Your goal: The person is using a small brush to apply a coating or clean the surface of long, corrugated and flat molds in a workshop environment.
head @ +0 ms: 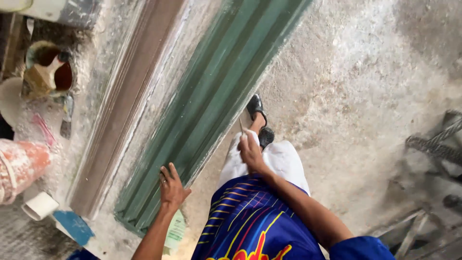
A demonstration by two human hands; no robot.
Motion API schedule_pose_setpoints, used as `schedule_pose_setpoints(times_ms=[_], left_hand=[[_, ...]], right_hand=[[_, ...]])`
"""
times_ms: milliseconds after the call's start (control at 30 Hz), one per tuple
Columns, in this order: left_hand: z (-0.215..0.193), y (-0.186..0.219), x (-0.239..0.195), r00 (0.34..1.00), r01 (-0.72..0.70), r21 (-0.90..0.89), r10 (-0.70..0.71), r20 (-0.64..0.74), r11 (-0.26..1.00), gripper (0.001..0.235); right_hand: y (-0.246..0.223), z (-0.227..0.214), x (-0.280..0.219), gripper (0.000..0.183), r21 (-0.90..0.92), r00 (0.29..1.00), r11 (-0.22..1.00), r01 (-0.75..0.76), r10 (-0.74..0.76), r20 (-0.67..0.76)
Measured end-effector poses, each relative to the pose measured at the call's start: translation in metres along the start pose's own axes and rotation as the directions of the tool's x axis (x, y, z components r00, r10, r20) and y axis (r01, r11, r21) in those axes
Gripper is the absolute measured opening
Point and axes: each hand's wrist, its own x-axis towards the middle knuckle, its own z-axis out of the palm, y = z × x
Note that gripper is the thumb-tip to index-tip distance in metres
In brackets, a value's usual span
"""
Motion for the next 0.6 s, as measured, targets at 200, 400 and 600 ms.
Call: schedule_pose_setpoints(times_ms=[200, 400, 600], left_hand=[[-0.036, -0.030, -0.010, 0.994, -0.080, -0.147, 0.090, 0.058, 0.986, 0.148], [-0.066, -0.037, -0.002, 0.965, -0.050, -0.225, 0.105, 0.241, 0.973, 0.145], [-0.055, -0.043, -0.013, 0.967, -0.070, -0.228, 0.123, 0.225, 0.971, 0.143]], right_hand=[[-0.033, 0.068, -0.062, 0.048, 0.603, 0.941, 0.776, -0.186, 0.317, -0.119], [-0.091, 0.057, 0.008, 0.041, 0.485, 0.968, 0.868, -0.104, 0.201, -0.152], [-0.107, -0.003, 0.036, 0.045, 0.634, 0.894, 0.709, 0.309, 0.012, -0.449]])
